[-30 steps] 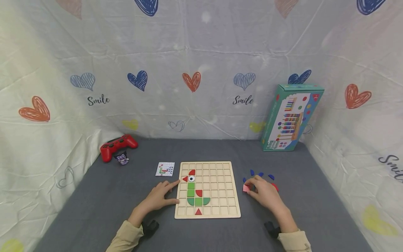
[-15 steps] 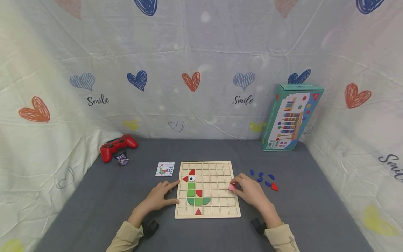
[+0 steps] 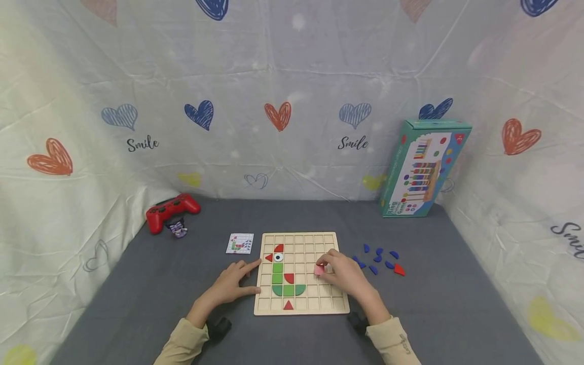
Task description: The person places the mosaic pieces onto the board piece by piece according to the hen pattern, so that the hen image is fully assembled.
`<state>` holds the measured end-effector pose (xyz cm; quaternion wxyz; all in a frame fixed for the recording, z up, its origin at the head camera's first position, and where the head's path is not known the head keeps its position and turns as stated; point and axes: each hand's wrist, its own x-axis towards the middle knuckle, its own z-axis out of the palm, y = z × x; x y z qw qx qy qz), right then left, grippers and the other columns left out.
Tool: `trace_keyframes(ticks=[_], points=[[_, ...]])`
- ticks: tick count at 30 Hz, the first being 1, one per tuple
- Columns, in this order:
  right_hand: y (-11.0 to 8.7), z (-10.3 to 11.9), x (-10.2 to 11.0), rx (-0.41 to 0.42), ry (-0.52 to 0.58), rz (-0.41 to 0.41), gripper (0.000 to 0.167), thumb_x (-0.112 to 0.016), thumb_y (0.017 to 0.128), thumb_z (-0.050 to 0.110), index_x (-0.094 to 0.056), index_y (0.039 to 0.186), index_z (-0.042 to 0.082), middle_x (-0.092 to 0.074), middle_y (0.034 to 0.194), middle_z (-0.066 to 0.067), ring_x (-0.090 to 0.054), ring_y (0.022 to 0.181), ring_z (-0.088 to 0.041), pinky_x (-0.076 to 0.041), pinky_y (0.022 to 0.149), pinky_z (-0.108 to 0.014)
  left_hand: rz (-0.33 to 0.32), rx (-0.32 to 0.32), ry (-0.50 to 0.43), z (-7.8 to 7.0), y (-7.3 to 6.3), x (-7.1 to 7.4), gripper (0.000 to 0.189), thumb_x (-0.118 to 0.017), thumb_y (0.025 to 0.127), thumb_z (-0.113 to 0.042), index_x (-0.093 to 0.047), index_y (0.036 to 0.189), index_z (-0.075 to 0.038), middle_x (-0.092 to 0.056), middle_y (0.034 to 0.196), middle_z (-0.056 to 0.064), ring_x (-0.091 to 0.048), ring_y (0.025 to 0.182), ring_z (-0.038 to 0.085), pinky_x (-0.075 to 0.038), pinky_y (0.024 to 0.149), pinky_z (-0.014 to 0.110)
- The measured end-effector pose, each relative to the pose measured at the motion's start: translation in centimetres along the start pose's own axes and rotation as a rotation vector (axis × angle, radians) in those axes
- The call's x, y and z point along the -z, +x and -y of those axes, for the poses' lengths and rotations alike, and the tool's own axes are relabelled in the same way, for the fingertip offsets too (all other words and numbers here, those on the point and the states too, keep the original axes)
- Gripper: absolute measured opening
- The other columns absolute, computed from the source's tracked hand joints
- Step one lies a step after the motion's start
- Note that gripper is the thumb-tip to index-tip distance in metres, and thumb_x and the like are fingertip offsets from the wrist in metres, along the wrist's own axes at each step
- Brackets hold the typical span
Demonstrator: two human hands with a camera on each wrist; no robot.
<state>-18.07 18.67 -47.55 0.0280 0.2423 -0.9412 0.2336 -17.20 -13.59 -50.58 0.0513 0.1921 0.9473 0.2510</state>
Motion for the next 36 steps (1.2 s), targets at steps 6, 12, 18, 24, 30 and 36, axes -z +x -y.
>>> trace_keyframes(ticks=[6, 12, 18, 24, 30, 36], points=[[0.6, 0.7, -0.7, 0.027, -0.018, 0.018, 0.022, -0.073, 0.08, 0.025, -0.067, 0.099, 0.018, -0.058, 0.094, 0.006, -0.053, 0.073, -0.01, -0.041, 0.063, -0.025, 0.007, -0.007, -0.006, -0.1, 0.1, 0.0, 0.075, -0.07, 0.077, -0.047, -0.043, 0.14, -0.016, -0.042, 0.084, -0.001, -0.03, 0.072, 0.013, -0.025, 0.066, 0.032], [1.2, 1.5, -1.2, 0.046, -0.015, 0.031, 0.021, -0.074, 0.079, 0.024, -0.068, 0.098, 0.018, -0.057, 0.091, 0.006, -0.048, 0.068, -0.007, -0.039, 0.061, -0.024, 0.008, -0.008, -0.001, -0.2, 0.1, 0.0, 0.075, -0.07, 0.077, -0.047, -0.043, 0.14, -0.016, -0.043, 0.085, 0.0, -0.03, 0.072, 0.013, -0.026, 0.065, 0.032], [1.7, 2.2, -1.7, 0.09, -0.004, 0.042, 0.02, -0.074, 0.079, 0.021, -0.069, 0.097, 0.016, -0.059, 0.09, 0.004, -0.053, 0.073, -0.008, -0.043, 0.064, -0.026, 0.005, 0.002, -0.01, -0.3, 0.0, 0.1, 0.074, -0.07, 0.077, -0.046, -0.043, 0.14, -0.016, -0.043, 0.085, 0.0, -0.03, 0.071, 0.014, -0.025, 0.065, 0.031], [2.0, 2.6, -1.9, 0.107, 0.029, 0.095, 0.02, -0.073, 0.079, 0.017, -0.07, 0.099, 0.015, -0.058, 0.09, 0.003, -0.054, 0.073, -0.01, -0.044, 0.065, -0.027, 0.005, -0.001, -0.007, -0.2, 0.0, 0.1, 0.074, -0.07, 0.078, -0.046, -0.043, 0.14, -0.016, -0.042, 0.084, -0.001, -0.03, 0.071, 0.013, -0.025, 0.065, 0.031], [2.1, 2.7, -2.2, 0.098, 0.015, 0.119, 0.021, -0.074, 0.079, 0.019, -0.07, 0.099, 0.016, -0.057, 0.088, 0.004, -0.044, 0.065, -0.004, -0.039, 0.06, -0.024, 0.003, 0.0, -0.003, 0.0, 0.1, 0.0, 0.075, -0.07, 0.077, -0.047, -0.043, 0.14, -0.017, -0.042, 0.084, -0.002, -0.03, 0.071, 0.013, -0.025, 0.065, 0.031], [2.1, 2.7, -2.2, 0.11, 0.013, 0.109, 0.019, -0.073, 0.079, 0.018, -0.071, 0.098, 0.017, -0.057, 0.087, 0.005, -0.046, 0.068, -0.005, -0.039, 0.061, -0.024, 0.002, 0.0, -0.002, 0.0, 0.1, 0.1, 0.075, -0.07, 0.077, -0.047, -0.044, 0.14, -0.017, -0.042, 0.084, -0.001, -0.031, 0.071, 0.013, -0.026, 0.065, 0.031]])
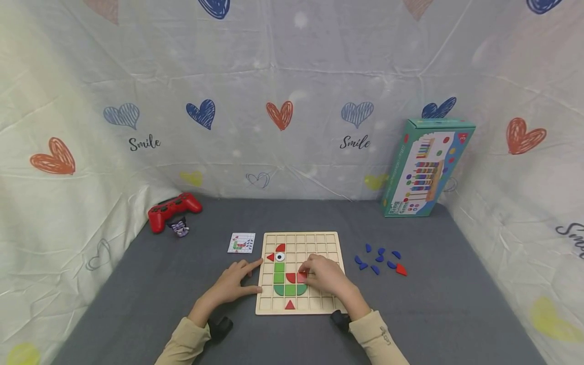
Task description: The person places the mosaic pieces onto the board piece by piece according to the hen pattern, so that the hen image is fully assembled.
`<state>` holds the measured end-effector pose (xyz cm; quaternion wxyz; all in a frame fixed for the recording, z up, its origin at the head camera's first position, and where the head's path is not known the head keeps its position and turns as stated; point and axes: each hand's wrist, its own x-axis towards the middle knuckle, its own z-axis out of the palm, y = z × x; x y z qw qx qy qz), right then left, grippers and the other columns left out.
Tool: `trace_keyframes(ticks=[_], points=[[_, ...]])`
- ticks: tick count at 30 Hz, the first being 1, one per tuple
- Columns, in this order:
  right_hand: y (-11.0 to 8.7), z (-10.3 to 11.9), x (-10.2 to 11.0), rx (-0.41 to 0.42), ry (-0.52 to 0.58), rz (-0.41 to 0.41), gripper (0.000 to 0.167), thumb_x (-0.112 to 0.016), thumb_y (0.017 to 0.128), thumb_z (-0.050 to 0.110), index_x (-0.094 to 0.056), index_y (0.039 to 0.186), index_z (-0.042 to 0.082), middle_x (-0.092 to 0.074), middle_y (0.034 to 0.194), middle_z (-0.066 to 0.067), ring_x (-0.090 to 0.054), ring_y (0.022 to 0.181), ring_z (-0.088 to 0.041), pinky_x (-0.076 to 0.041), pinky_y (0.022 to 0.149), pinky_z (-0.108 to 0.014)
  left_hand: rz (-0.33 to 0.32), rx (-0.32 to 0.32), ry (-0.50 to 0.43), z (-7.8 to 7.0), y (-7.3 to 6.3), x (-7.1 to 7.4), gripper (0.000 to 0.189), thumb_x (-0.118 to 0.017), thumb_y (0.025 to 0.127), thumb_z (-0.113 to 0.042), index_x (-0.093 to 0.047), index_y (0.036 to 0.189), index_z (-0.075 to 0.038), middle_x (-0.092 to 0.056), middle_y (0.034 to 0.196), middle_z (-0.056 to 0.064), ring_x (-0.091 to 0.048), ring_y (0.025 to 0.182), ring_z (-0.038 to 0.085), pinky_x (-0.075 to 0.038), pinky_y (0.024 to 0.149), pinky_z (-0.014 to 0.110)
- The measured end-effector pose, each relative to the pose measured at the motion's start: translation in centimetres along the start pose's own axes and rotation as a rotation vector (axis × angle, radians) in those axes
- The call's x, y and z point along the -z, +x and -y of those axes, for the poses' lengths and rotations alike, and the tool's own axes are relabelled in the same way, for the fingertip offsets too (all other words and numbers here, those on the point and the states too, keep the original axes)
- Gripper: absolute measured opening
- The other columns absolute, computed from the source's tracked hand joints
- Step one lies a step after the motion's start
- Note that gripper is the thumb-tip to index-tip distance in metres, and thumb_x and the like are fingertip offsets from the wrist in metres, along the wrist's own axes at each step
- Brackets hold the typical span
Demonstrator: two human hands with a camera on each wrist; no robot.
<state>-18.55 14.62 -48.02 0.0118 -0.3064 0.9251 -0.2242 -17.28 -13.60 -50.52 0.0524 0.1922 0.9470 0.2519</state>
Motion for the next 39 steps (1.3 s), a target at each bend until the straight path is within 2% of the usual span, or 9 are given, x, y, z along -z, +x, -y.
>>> trace_keyframes(ticks=[15, 25, 32, 39], points=[[-0.4, 0.1, 0.2, -0.001, 0.015, 0.013, 0.017, -0.07, 0.083, 0.018, -0.071, 0.1, 0.016, -0.059, 0.089, 0.004, -0.045, 0.067, -0.004, -0.039, 0.06, -0.024, 0.008, 0.001, -0.005, -0.2, 0.0, 0.0, 0.075, -0.07, 0.077, -0.047, -0.044, 0.14, -0.016, -0.042, 0.084, -0.001, -0.03, 0.071, 0.013, -0.025, 0.065, 0.032], [-0.9, -0.1, 0.4, 0.021, 0.002, -0.02, 0.018, -0.068, 0.082, 0.014, -0.071, 0.1, 0.014, -0.059, 0.087, 0.003, -0.045, 0.068, -0.005, -0.039, 0.061, -0.023, 0.007, 0.005, -0.011, -0.1, 0.1, 0.0, 0.076, -0.071, 0.076, -0.047, -0.044, 0.14, -0.017, -0.042, 0.083, -0.001, -0.03, 0.071, 0.013, -0.025, 0.065, 0.031], [-1.4, -0.5, 0.8, -0.025, -0.008, -0.023, 0.023, -0.071, 0.079, 0.015, -0.07, 0.102, 0.015, -0.06, 0.092, 0.002, -0.051, 0.074, -0.007, -0.042, 0.065, -0.027, 0.007, 0.01, -0.003, 0.0, 0.1, -0.1, 0.076, -0.071, 0.076, -0.049, -0.043, 0.14, -0.018, -0.041, 0.083, -0.002, -0.03, 0.072, 0.013, -0.025, 0.065, 0.031], [-2.5, -1.6, 1.6, -0.052, -0.009, -0.067, 0.024, -0.073, 0.079, 0.016, -0.069, 0.103, 0.014, -0.06, 0.094, 0.002, -0.056, 0.078, -0.013, -0.045, 0.066, -0.03, 0.004, 0.011, -0.019, 0.1, 0.1, -0.1, 0.076, -0.071, 0.075, -0.048, -0.044, 0.14, -0.018, -0.041, 0.083, -0.002, -0.03, 0.072, 0.013, -0.026, 0.065, 0.032]])
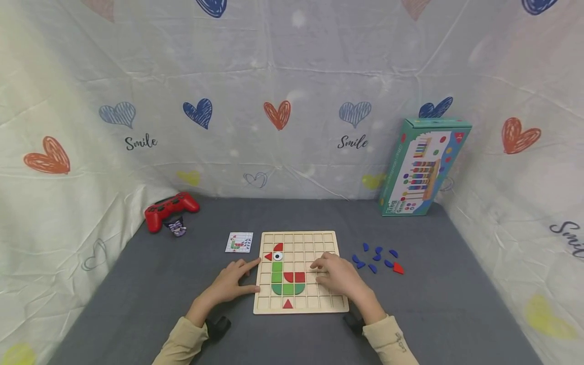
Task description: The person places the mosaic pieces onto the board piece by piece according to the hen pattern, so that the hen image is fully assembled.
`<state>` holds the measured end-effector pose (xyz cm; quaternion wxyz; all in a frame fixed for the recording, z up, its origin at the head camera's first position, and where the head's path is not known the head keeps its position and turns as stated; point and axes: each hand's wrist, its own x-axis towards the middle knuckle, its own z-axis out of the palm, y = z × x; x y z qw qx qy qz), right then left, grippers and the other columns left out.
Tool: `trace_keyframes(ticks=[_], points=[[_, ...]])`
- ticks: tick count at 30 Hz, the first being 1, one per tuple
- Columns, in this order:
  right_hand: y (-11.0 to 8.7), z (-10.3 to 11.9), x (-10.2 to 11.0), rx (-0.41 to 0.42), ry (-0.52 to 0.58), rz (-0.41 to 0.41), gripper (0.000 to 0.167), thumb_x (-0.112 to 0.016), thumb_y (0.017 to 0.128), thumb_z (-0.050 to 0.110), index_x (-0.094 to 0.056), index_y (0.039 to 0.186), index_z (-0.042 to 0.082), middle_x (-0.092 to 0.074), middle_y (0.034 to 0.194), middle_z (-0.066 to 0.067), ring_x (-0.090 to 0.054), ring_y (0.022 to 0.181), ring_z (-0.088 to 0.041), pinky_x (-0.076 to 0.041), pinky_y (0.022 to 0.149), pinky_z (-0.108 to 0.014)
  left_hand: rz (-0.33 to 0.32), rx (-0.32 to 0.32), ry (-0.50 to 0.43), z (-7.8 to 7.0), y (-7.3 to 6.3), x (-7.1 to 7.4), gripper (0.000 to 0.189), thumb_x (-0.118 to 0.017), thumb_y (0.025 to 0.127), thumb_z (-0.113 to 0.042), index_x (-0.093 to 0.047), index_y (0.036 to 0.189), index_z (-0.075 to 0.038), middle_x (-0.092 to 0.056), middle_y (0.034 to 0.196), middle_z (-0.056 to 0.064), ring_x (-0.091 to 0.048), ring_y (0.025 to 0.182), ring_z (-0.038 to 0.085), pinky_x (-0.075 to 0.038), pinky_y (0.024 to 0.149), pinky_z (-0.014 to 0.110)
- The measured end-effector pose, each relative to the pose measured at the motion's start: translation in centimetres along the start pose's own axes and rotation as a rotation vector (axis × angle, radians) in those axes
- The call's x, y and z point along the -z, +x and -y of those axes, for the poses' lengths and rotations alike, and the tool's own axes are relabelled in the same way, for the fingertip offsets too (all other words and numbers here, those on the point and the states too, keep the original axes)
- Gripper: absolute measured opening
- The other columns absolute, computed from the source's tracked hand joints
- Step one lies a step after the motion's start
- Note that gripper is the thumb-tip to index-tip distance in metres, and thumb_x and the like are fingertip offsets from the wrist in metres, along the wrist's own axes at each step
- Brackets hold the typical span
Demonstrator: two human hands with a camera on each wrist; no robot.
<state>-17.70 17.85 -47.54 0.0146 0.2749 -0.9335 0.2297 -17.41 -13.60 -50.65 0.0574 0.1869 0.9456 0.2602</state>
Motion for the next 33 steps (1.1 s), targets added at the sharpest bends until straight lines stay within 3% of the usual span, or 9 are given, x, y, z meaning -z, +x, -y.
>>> trace_keyframes(ticks=[6, 11, 23, 33], points=[[-0.8, -1.4, 0.6, -0.059, 0.009, 0.006, 0.025, -0.072, 0.08, 0.018, -0.068, 0.105, 0.015, -0.061, 0.102, 0.0, -0.057, 0.08, -0.013, -0.044, 0.065, -0.03, -0.013, -0.019, 0.023, 0.2, 0.0, -0.2, 0.076, -0.071, 0.076, -0.049, -0.044, 0.14, -0.018, -0.042, 0.083, -0.003, -0.031, 0.071, 0.012, -0.026, 0.065, 0.03], [-1.4, -2.5, 1.2, -0.094, 0.034, 0.01, 0.027, -0.071, 0.081, 0.018, -0.067, 0.107, 0.014, -0.059, 0.096, 0.001, -0.051, 0.073, -0.011, -0.039, 0.059, -0.025, -0.018, -0.019, 0.017, 0.3, 0.0, -0.2, 0.076, -0.071, 0.075, -0.048, -0.044, 0.14, -0.019, -0.041, 0.082, -0.003, -0.031, 0.071, 0.012, -0.026, 0.064, 0.029], [-3.5, -5.3, 3.2, -0.175, 0.009, -0.03, 0.029, -0.073, 0.08, 0.019, -0.067, 0.108, 0.016, -0.061, 0.103, 0.001, -0.053, 0.079, -0.013, -0.041, 0.063, -0.028, -0.013, -0.017, 0.013, 0.3, 0.1, -0.1, 0.076, -0.071, 0.076, -0.049, -0.043, 0.14, -0.019, -0.041, 0.082, -0.003, -0.03, 0.07, 0.013, -0.026, 0.064, 0.03], [-5.5, -7.6, 5.1, -0.22, -0.071, -0.081, 0.029, -0.072, 0.08, 0.017, -0.067, 0.108, 0.013, -0.062, 0.102, -0.003, -0.057, 0.092, -0.027, -0.046, 0.072, -0.044, -0.011, -0.018, 0.012, 0.1, 0.0, -0.1, 0.076, -0.071, 0.075, -0.048, -0.044, 0.14, -0.018, -0.042, 0.083, -0.002, -0.031, 0.071, 0.013, -0.026, 0.064, 0.03]])
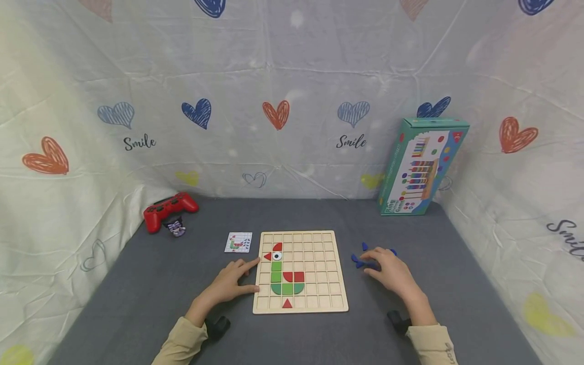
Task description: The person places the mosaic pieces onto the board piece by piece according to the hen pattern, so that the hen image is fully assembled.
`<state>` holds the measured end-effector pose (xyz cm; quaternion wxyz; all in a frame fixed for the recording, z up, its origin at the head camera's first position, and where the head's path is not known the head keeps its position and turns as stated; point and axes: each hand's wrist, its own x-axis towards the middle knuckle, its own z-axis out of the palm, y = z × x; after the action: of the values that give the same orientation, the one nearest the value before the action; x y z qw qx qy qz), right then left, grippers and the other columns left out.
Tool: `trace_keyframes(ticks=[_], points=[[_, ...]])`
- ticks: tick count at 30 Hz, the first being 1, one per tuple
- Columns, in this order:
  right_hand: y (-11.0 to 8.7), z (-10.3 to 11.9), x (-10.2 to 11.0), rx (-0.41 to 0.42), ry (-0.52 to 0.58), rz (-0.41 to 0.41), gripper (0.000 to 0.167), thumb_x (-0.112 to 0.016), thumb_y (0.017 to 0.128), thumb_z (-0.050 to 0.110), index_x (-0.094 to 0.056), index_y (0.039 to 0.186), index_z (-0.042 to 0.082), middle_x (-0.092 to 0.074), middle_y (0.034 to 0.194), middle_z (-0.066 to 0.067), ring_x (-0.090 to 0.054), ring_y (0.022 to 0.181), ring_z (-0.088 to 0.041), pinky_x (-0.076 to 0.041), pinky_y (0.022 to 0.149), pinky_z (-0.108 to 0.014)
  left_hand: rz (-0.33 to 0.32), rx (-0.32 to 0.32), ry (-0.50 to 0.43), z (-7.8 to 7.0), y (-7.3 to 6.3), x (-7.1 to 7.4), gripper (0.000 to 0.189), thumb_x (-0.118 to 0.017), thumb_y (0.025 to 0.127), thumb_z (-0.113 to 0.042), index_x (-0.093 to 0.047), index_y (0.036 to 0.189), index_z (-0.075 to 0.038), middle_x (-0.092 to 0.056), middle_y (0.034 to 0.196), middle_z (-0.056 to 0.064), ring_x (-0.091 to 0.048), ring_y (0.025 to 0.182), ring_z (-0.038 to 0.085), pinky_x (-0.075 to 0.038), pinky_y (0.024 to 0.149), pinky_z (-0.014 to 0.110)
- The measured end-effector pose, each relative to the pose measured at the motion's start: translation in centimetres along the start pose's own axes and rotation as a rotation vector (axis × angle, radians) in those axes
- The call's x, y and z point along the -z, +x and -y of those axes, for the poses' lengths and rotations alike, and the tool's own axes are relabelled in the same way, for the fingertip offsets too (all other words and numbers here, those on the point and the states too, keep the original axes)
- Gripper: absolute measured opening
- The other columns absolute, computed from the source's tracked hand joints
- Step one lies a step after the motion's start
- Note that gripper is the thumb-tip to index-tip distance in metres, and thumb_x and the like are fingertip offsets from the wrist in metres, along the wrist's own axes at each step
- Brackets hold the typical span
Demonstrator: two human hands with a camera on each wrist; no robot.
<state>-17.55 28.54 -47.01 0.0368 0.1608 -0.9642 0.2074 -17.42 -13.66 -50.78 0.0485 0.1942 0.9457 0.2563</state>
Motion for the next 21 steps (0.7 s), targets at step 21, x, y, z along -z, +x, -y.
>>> trace_keyframes(ticks=[21], points=[[-1.6, -4.4, 1.3, -0.04, -0.085, 0.005, 0.034, -0.074, 0.077, 0.016, -0.067, 0.109, 0.008, -0.061, 0.109, -0.015, -0.051, 0.1, -0.038, -0.042, 0.077, -0.054, 0.008, 0.007, 0.005, 0.0, 0.1, 0.0, 0.077, -0.072, 0.075, -0.049, -0.044, 0.14, -0.018, -0.041, 0.083, -0.002, -0.031, 0.071, 0.013, -0.027, 0.064, 0.03]])
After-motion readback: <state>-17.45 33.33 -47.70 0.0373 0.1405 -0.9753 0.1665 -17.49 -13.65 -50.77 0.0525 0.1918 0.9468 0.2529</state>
